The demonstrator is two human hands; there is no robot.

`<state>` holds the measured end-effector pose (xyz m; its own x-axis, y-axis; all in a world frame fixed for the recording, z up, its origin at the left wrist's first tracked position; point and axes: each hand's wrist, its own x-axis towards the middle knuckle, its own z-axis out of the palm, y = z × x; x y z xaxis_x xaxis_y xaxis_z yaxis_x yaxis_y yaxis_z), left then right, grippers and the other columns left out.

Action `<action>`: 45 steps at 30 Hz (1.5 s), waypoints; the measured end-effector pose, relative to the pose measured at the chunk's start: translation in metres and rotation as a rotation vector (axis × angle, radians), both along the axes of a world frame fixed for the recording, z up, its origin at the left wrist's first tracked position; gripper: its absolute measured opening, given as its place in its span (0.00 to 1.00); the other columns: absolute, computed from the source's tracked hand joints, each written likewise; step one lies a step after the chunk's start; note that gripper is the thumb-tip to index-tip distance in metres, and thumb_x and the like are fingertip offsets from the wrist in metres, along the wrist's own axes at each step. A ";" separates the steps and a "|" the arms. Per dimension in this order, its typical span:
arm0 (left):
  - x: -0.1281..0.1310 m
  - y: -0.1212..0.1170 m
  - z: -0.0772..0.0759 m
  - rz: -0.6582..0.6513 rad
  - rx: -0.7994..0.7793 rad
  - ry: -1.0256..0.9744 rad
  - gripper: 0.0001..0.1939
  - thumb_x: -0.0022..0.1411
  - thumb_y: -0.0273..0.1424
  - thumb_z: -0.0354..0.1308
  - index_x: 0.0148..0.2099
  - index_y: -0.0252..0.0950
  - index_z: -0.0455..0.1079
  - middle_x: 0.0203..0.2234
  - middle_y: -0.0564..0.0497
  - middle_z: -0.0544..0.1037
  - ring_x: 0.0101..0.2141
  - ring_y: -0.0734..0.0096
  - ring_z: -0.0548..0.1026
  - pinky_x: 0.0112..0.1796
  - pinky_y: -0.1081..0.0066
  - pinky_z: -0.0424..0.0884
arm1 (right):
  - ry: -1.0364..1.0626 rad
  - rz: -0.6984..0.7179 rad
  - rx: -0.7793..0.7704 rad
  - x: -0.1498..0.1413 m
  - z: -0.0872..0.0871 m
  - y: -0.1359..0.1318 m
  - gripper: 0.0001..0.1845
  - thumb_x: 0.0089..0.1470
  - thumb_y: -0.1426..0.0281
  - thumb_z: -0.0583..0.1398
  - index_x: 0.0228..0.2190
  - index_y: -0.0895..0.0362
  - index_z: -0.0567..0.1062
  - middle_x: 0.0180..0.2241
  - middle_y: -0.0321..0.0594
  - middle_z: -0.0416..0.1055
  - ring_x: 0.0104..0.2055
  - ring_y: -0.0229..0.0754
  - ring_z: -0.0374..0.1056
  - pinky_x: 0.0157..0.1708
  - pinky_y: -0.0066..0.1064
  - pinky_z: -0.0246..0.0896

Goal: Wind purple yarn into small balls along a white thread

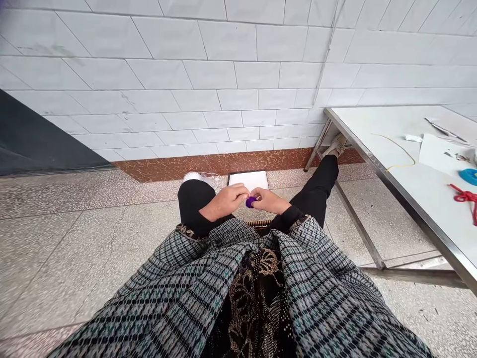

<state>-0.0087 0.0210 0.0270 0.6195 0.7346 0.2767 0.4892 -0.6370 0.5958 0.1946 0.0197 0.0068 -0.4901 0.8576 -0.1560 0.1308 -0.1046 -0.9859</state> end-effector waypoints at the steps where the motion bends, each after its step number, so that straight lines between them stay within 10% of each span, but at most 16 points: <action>1: -0.003 0.003 -0.001 0.042 0.006 -0.027 0.11 0.69 0.28 0.50 0.35 0.36 0.72 0.32 0.49 0.73 0.36 0.65 0.73 0.41 0.68 0.69 | 0.033 0.063 -0.052 -0.001 0.003 -0.003 0.16 0.40 0.71 0.68 0.34 0.56 0.70 0.27 0.31 0.70 0.25 0.33 0.65 0.27 0.28 0.62; 5: -0.005 0.007 -0.017 0.121 -0.041 -0.074 0.10 0.69 0.28 0.51 0.34 0.36 0.70 0.30 0.50 0.73 0.34 0.67 0.72 0.40 0.69 0.69 | 0.309 -0.056 -0.103 -0.002 0.019 -0.006 0.20 0.42 0.68 0.70 0.36 0.55 0.69 0.32 0.33 0.73 0.27 0.33 0.68 0.32 0.30 0.67; 10: 0.005 -0.002 -0.022 -0.087 -0.063 0.048 0.11 0.69 0.28 0.51 0.35 0.36 0.71 0.32 0.50 0.74 0.35 0.67 0.73 0.40 0.69 0.69 | 0.323 -0.407 0.048 -0.002 0.018 0.005 0.20 0.42 0.66 0.69 0.35 0.55 0.68 0.32 0.32 0.71 0.28 0.33 0.67 0.32 0.30 0.66; 18: -0.007 0.004 -0.010 0.079 0.041 -0.027 0.11 0.71 0.27 0.50 0.36 0.36 0.72 0.32 0.49 0.72 0.35 0.67 0.72 0.40 0.69 0.69 | 0.077 0.041 -0.088 -0.002 0.011 -0.004 0.18 0.39 0.72 0.68 0.34 0.57 0.71 0.27 0.30 0.70 0.24 0.33 0.64 0.26 0.28 0.62; 25: 0.006 -0.001 -0.031 -0.033 -0.077 0.003 0.12 0.70 0.28 0.50 0.33 0.36 0.68 0.30 0.50 0.73 0.34 0.67 0.72 0.38 0.70 0.67 | 0.463 -0.292 -0.029 -0.001 0.026 -0.002 0.23 0.43 0.64 0.74 0.37 0.54 0.70 0.32 0.33 0.72 0.28 0.34 0.68 0.32 0.30 0.68; 36: 0.008 -0.009 -0.012 -0.195 0.015 0.125 0.13 0.71 0.29 0.49 0.36 0.37 0.72 0.31 0.49 0.74 0.35 0.66 0.73 0.41 0.69 0.69 | 0.161 -0.484 0.092 -0.005 0.010 0.013 0.21 0.44 0.69 0.67 0.41 0.53 0.68 0.34 0.33 0.70 0.29 0.34 0.63 0.31 0.30 0.64; 45: -0.006 0.013 0.003 0.143 0.033 -0.099 0.11 0.68 0.28 0.51 0.34 0.36 0.72 0.31 0.49 0.75 0.35 0.66 0.73 0.40 0.67 0.70 | 0.019 -0.044 0.036 -0.010 0.017 -0.002 0.17 0.41 0.71 0.66 0.36 0.56 0.71 0.27 0.29 0.68 0.27 0.34 0.61 0.29 0.28 0.58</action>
